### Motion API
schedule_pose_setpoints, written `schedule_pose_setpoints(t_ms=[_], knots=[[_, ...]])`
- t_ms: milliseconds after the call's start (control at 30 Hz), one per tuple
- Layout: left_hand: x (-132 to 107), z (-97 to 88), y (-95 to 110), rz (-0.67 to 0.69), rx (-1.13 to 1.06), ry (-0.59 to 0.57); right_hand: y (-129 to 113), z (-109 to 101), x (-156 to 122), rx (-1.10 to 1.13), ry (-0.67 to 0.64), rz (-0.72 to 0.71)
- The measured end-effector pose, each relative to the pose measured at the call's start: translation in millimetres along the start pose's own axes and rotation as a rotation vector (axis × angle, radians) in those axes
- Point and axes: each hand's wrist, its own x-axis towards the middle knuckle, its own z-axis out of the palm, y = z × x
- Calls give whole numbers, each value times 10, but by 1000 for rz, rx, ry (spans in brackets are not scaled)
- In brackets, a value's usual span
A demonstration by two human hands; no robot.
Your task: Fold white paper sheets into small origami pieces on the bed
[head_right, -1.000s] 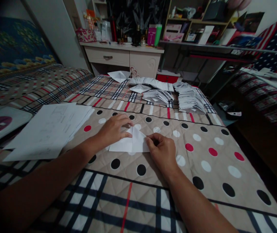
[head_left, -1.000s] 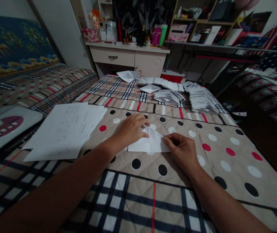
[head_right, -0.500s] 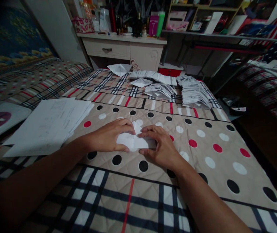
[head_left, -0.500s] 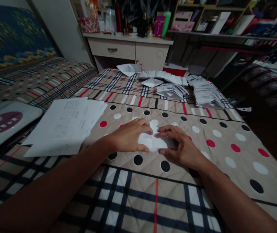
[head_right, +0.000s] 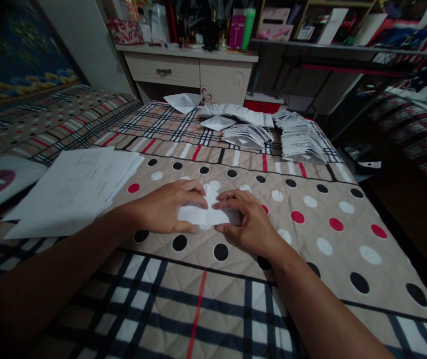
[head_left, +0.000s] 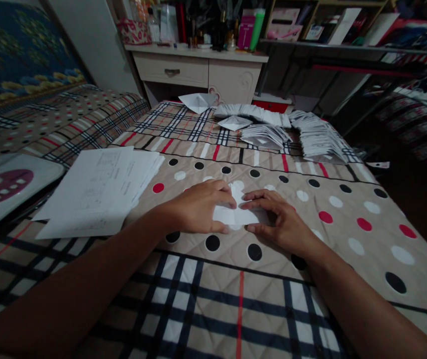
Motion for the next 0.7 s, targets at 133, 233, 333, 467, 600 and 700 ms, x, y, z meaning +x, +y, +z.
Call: schedule_pose_setpoints(t_ms=[133, 233, 333, 467, 600, 700], knots=[[-2, 7, 28, 6, 29, 3, -10, 0, -2, 1, 9, -6], [-2, 0, 30, 5, 43, 7, -6, 3, -2, 10, 15, -19], [-1, -18, 16, 13, 37, 0, 23, 10, -1, 23, 18, -39], [0, -22, 5, 33, 36, -17, 59, 11, -1, 47, 18, -52], [-2, 2, 19, 45, 66, 12, 46, -3, -3, 61, 13, -53], [-6, 7, 32, 54, 82, 18, 32, -14, -4, 38, -10, -66]])
